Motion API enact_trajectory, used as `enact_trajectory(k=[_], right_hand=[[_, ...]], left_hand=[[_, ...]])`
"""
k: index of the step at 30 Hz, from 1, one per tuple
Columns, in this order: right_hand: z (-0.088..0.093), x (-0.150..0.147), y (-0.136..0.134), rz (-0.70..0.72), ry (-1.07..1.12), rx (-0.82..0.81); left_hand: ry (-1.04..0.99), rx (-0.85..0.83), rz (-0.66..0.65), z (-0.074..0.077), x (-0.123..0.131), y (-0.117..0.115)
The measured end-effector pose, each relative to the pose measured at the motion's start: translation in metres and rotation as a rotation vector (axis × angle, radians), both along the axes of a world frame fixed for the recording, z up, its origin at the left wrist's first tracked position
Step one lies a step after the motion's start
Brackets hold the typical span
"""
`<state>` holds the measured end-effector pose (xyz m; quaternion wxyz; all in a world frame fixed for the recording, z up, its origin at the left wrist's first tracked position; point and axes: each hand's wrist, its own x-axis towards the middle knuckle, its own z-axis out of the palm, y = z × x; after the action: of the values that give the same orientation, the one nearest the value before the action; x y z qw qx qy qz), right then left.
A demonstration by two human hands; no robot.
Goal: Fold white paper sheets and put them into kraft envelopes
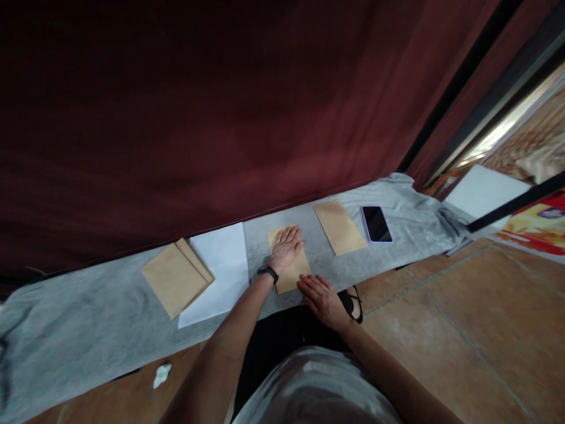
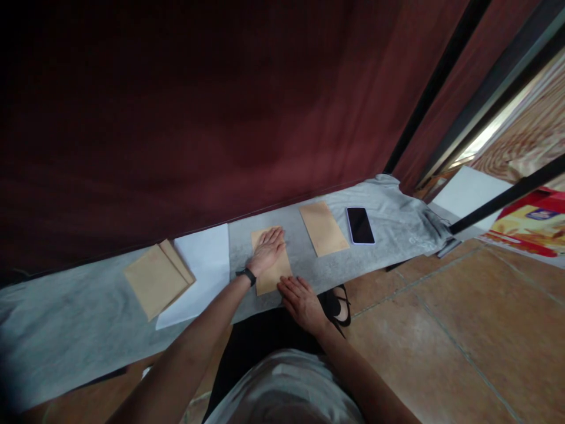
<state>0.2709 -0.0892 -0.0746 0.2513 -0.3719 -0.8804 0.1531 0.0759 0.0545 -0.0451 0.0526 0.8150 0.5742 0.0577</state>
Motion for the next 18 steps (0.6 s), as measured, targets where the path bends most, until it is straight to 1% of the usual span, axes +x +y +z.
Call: enact_trajectory(k=[3,6,13,18], right_hand=[[0.001,0.0,0.0,-0.003,0.002,-0.015],[0.002,0.0,0.0,-0.007,0.007,-0.026],[0.001,0.001,0.001,-0.008,0.022,-0.036],[0.0,0.0,0.001,-0.01,0.028,-0.041]], left_hand=[[0.014,-0.001,-0.026,0.0,0.0,0.007],[0.014,0.001,-0.073,-0.004,-0.002,0.002],[-0.034,-0.009,-0.197,-0.016,-0.01,-0.032],[-0.062,-0.014,-0.241,-0.017,-0.011,-0.053]])
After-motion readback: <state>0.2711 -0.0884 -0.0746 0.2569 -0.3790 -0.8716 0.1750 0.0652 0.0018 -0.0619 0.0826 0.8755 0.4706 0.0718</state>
